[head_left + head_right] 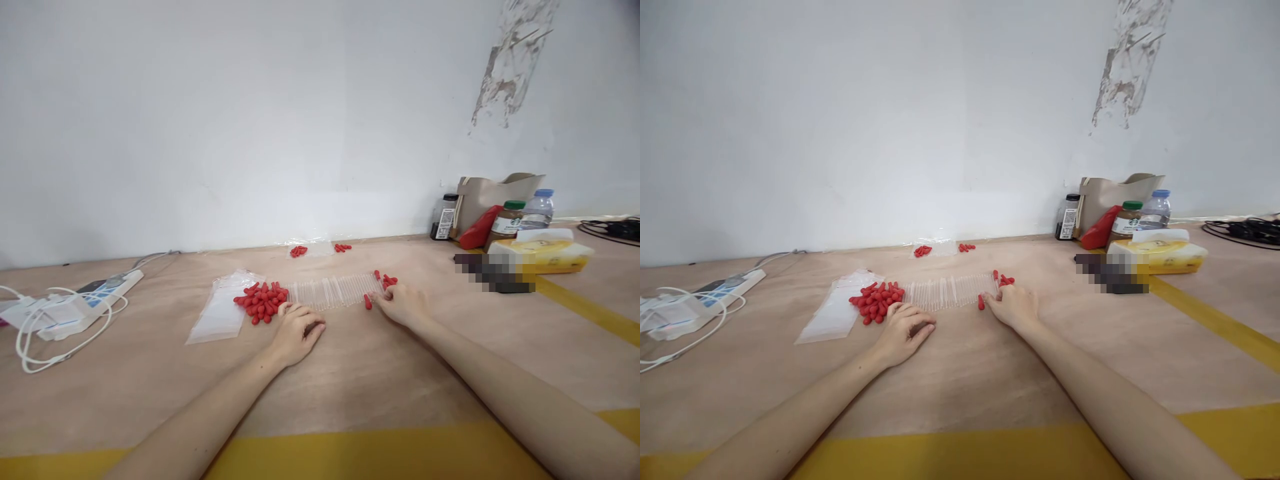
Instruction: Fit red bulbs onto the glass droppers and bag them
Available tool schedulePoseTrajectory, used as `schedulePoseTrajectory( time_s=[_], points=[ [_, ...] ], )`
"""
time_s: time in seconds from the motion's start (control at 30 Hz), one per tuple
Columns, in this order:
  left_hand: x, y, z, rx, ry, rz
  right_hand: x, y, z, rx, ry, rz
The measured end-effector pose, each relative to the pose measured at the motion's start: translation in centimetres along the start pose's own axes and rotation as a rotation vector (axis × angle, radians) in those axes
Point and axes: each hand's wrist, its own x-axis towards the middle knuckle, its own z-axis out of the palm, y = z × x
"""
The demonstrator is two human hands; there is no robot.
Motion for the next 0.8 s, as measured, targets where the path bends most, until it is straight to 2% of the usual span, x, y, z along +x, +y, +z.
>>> schedulePoseTrajectory(
  time_s=[0.1,0.2,0.33,0.57,0.8],
  points=[
    [0.3,0.2,0.0,0.03,0.042,-0.052,-0.1,-0.5,0.0,0.037,0.026,-0.013],
    [1.6,0.3,0.0,0.112,0.052,-0.17,-0.3,-1.3,0.1,0.07,0.023,-0.016],
    [5.2,0.1,0.8,0.221,0.003,-0.332,-0.5,-1.9,0.6,0.056,0.002,-0.016],
    [11.3,0.0,4.1,0.335,-0.037,-0.536,-0.7,-1.9,1.3,0.045,-0.016,-0.038],
    [12.8,0.8,5.3,0.399,-0.076,-0.66,-0.9,-1.9,1.1,0.07,0.035,-0.059]
  ],
)
